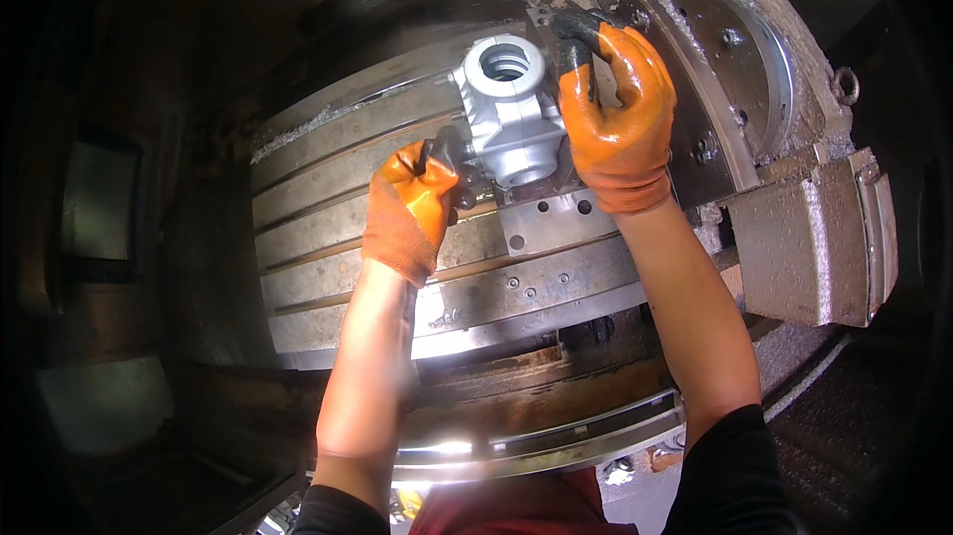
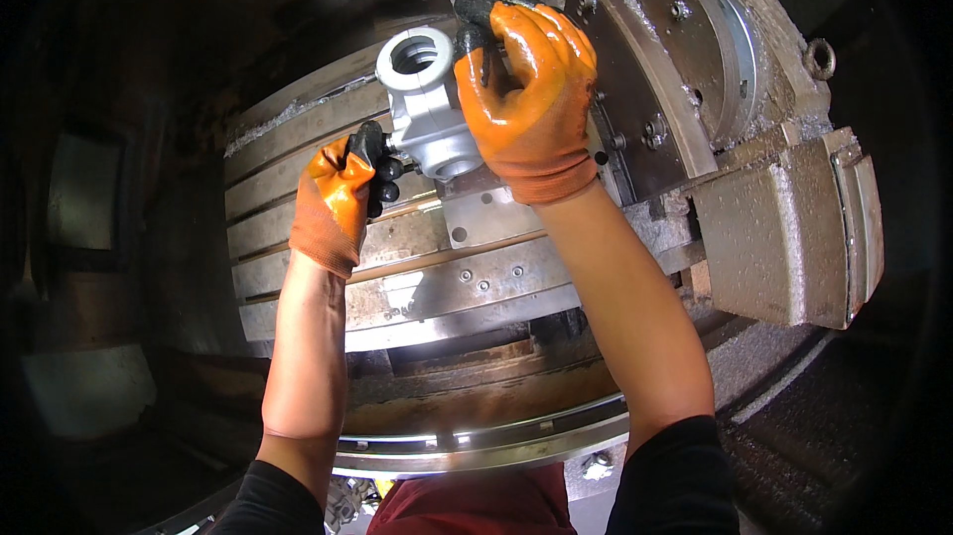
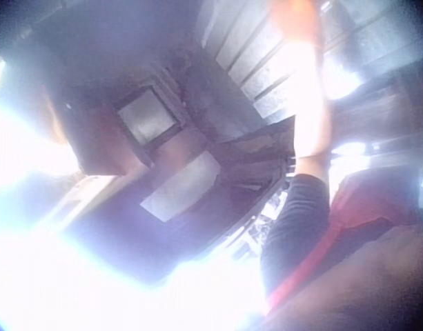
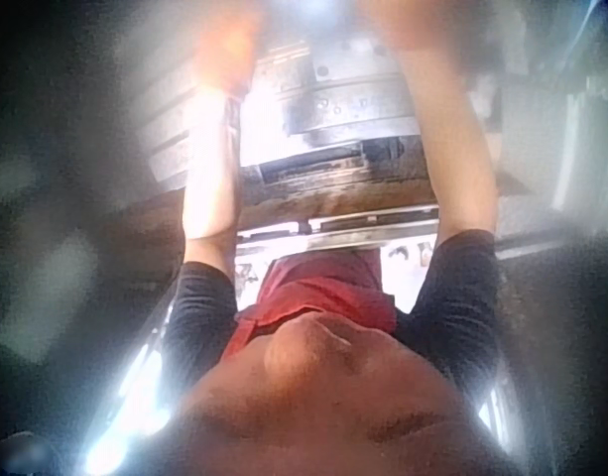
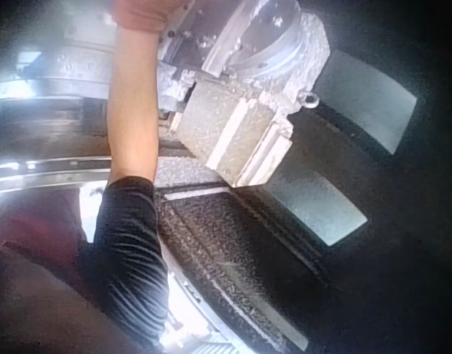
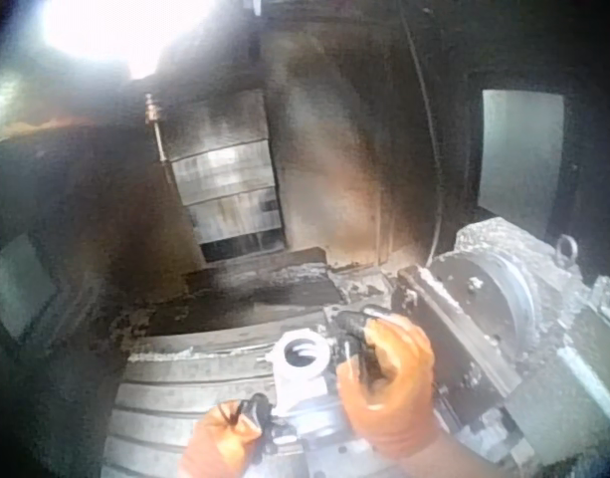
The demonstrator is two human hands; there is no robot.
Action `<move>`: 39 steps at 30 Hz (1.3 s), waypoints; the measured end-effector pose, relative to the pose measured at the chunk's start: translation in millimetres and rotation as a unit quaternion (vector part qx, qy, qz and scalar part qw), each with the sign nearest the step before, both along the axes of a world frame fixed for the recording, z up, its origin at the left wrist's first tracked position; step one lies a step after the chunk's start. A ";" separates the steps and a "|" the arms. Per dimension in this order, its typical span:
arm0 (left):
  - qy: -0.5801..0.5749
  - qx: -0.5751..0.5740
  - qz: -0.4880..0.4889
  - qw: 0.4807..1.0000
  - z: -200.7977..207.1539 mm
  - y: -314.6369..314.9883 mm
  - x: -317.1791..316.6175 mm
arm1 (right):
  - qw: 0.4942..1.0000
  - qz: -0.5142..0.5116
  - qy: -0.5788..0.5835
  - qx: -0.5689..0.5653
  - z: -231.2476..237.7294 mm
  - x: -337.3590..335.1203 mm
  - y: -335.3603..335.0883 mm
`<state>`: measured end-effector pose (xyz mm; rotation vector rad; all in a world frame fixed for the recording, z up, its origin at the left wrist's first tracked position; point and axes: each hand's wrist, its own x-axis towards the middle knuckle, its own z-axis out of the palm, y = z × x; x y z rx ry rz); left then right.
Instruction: The person opens the door of a CNC machine, removes a machined metal housing, and uses an air nozzle to clean metal chips from the housing and the machine interior. The person then places a new metal housing into the machine fixture, secures it by tightening bolts with their hands and a wrench, and picks up several small metal washers.
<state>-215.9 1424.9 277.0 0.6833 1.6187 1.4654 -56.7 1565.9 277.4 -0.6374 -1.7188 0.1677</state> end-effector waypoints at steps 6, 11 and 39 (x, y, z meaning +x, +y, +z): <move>0.123 0.132 -0.013 0.984 -15.9 -4.5 4.1 | 1.000 0.001 0.008 0.011 -0.8 2.4 1.0; 0.116 0.139 -0.006 0.983 -20.0 -5.9 4.3 | 1.000 0.007 0.005 0.013 -1.1 0.9 -0.9; -0.409 0.095 -0.054 0.906 -34.8 2.0 -8.4 | 0.998 0.001 -0.019 -0.051 -2.1 2.8 -0.5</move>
